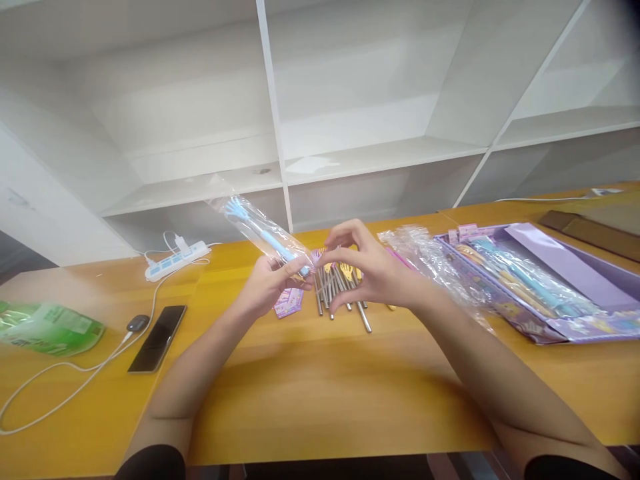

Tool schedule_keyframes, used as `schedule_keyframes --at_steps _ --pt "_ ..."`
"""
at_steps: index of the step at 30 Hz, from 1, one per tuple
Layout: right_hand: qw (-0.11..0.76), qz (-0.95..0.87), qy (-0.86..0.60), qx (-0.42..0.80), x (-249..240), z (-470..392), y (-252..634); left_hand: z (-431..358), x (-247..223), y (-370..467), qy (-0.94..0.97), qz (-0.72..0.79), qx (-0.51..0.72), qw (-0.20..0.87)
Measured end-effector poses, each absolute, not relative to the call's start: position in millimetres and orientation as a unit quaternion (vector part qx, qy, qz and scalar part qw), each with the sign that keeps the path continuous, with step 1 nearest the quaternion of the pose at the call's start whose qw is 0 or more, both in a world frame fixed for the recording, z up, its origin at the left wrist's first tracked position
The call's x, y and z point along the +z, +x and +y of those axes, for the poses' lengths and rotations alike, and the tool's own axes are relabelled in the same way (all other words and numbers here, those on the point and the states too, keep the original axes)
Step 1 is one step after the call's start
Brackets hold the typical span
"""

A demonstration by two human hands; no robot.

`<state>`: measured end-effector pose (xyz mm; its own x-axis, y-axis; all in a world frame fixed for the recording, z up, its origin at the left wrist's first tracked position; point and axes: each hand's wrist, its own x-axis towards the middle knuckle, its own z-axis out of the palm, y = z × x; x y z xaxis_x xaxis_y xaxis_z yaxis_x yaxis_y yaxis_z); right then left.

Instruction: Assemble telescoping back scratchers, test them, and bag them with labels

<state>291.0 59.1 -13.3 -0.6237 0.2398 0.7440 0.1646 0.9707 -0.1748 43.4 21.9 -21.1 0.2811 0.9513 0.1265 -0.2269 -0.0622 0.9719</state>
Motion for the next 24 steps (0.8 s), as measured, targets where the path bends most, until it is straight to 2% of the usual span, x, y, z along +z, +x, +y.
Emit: schedule_keyframes --at_steps 3,6,13,24 --pt "0.429 -0.897 -0.096 -0.038 -13.4 62.8 293.7 21.9 -16.8 38.4 0.548 0.34 0.485 0.591" --pt "0.46 -0.884 -0.057 -0.065 -14.8 60.6 287.7 21.5 -16.7 39.2 0.569 0.346 0.459 0.588" --pt "0.454 -0.881 -0.087 0.096 -20.4 54.4 272.6 26.4 -29.6 44.0 0.593 0.32 0.424 0.605" --pt "0.482 -0.854 -0.172 0.098 -21.1 50.0 268.0 30.8 -37.5 38.9 0.605 0.293 0.422 0.608"
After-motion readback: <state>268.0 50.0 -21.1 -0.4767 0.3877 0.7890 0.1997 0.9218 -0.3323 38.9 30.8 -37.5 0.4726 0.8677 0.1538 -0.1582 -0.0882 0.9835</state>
